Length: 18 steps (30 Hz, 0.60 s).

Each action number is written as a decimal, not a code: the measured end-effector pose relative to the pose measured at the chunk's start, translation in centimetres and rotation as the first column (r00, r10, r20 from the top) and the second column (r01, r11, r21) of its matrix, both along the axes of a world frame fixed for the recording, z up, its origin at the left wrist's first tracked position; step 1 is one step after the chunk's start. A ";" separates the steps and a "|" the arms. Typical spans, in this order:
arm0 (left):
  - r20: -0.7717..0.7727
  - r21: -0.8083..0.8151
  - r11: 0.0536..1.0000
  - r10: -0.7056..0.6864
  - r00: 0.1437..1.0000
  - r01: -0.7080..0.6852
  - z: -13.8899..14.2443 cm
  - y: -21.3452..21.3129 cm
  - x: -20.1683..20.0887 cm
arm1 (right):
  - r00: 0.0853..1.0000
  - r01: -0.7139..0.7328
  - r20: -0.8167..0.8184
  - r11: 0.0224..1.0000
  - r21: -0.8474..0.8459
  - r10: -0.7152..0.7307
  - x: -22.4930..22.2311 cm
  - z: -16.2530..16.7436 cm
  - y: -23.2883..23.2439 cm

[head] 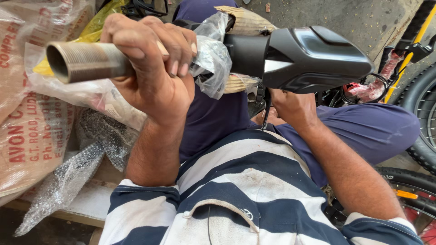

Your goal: The person sits on the ground assembling a bicycle, working on the handlebar and stem area. They unwrap plastic packaging from the handlebar, position the stem and brake components, and use a wrench to tighten bolts while holding parts steady with the other hand.

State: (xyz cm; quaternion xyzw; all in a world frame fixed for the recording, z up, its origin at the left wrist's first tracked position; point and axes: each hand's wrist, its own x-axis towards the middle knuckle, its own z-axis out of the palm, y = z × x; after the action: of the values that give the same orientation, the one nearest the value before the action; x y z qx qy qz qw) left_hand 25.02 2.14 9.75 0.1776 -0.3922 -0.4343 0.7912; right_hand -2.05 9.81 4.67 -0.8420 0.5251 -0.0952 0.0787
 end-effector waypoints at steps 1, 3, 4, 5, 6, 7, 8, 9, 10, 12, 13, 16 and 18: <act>-0.004 0.006 1.000 -0.004 1.000 0.004 0.1 0.2 0.0 | 0.990 -0.060 -0.129 0.996 -0.062 0.051 -0.1 -0.2 0.0; -0.029 0.029 0.999 -0.017 0.999 0.018 0.2 0.3 0.0 | 0.959 -0.135 -0.267 0.984 -0.117 0.099 -0.1 -0.5 0.0; -0.037 0.026 0.999 -0.023 0.999 0.024 0.2 0.3 0.0 | 0.955 -0.142 -0.278 0.983 -0.119 0.104 -0.1 -0.6 0.0; -0.046 0.023 0.999 -0.028 0.999 0.029 0.2 0.2 0.0 | 0.951 -0.149 -0.290 0.981 -0.122 0.109 0.1 -0.7 0.0; -0.042 0.001 1.000 -0.028 0.999 0.028 0.2 0.1 0.0 | 0.946 -0.154 -0.307 0.977 -0.148 0.103 0.4 -0.8 0.1; -0.042 -0.005 1.000 -0.029 0.999 0.028 0.1 0.0 0.0 | 0.942 -0.160 -0.323 0.972 -0.173 0.097 0.8 -0.9 0.3; -0.042 -0.012 1.000 -0.029 0.999 0.029 0.1 0.0 0.1 | 0.937 -0.166 -0.337 0.966 -0.199 0.092 1.1 -0.9 0.4; -0.043 -0.005 1.000 -0.030 0.999 0.030 0.0 0.0 0.1 | 0.947 -0.151 -0.307 0.973 -0.174 0.092 1.2 -0.8 0.4; -0.044 0.004 1.000 -0.028 0.999 0.029 0.0 0.0 0.2 | 0.956 -0.136 -0.279 0.980 -0.144 0.091 1.2 -0.7 0.5; -0.042 0.021 1.000 -0.021 0.999 0.021 -0.1 0.1 0.4 | 0.964 -0.106 -0.253 0.990 -0.092 0.080 1.1 -0.3 0.5; -0.043 0.032 0.999 -0.012 0.999 0.013 -0.2 0.1 0.5 | 0.964 -0.090 -0.257 0.994 -0.067 0.070 0.9 -0.1 0.6; -0.054 0.061 0.998 0.015 0.998 -0.012 -0.5 0.1 0.7 | 0.966 -0.098 -0.243 0.994 -0.043 0.085 0.2 0.6 0.8; -0.069 0.063 0.998 0.011 0.998 -0.007 -0.6 0.2 0.7 | 0.968 -0.121 -0.227 0.992 -0.043 0.108 -0.1 0.8 1.0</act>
State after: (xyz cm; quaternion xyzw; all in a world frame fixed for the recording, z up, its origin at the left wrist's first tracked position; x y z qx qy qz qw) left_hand 25.69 2.35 9.12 0.1889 -0.3498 -0.4487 0.8004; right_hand -2.19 10.82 5.44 -0.8782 0.4782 -0.0099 0.0006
